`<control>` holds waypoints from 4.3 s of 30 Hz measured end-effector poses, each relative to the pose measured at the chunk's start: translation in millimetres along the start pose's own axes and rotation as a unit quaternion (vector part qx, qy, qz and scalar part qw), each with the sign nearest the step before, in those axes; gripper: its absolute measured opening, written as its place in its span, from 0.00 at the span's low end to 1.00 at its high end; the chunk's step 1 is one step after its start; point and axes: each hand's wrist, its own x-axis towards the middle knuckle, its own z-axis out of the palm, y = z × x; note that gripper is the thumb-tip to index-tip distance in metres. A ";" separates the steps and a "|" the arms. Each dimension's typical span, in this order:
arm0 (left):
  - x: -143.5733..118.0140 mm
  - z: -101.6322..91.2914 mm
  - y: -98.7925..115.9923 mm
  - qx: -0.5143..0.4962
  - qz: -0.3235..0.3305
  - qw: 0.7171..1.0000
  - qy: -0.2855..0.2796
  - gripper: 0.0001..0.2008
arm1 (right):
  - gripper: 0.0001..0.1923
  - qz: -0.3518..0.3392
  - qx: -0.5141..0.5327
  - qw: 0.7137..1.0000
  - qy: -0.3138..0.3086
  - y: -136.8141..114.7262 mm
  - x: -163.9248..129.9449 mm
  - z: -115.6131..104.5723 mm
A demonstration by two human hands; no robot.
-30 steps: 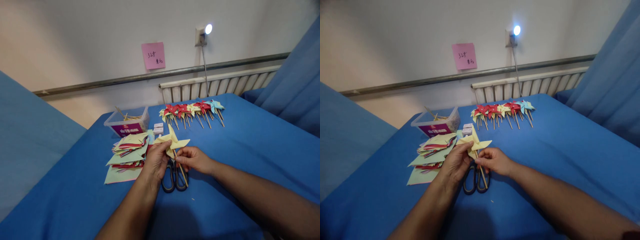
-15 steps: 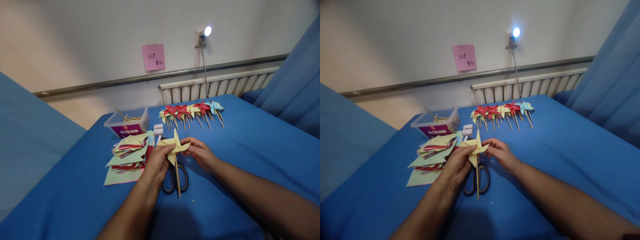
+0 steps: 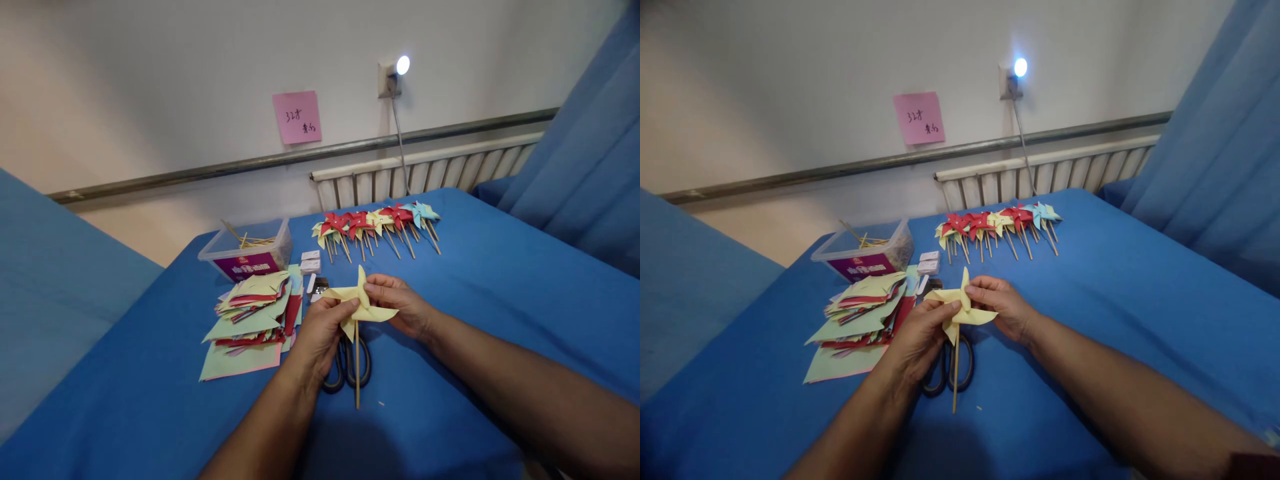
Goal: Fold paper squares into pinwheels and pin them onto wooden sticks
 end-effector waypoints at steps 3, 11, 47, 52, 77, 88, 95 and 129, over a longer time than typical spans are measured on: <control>0.2 -0.5 -0.1 0.002 -0.012 1.000 0.005 0.17 | 0.14 0.020 0.020 1.000 -0.002 -2.4 1.4 -1.4; -3.1 4.9 0.3 0.005 -0.044 0.998 -0.042 0.16 | 0.12 0.055 0.072 0.996 -0.025 -10.6 1.1 -1.7; 6.7 -4.0 -2.9 -0.071 0.036 0.991 0.110 0.13 | 0.07 -0.264 -0.591 0.760 0.061 5.5 -8.5 4.5; 7.0 -4.1 -5.2 -0.067 0.037 0.991 0.114 0.14 | 0.17 -0.278 -0.572 0.769 0.063 4.2 -11.0 7.5; -1.1 3.1 -1.8 -0.046 0.085 0.993 0.069 0.15 | 0.12 -0.387 -0.557 0.734 0.030 1.4 -16.1 9.4; 0.2 3.5 2.1 -0.037 0.057 0.995 0.072 0.14 | 0.08 -0.381 -0.531 0.756 0.038 1.2 -14.7 9.2; 0.4 0.1 5.5 -0.030 0.042 0.997 0.052 0.19 | 0.09 -0.393 -0.520 0.757 0.033 -0.6 -13.2 7.6; 1.0 -2.0 2.5 -0.032 0.030 0.998 0.039 0.13 | 0.09 -0.380 -0.496 0.780 0.040 -1.0 -12.8 9.0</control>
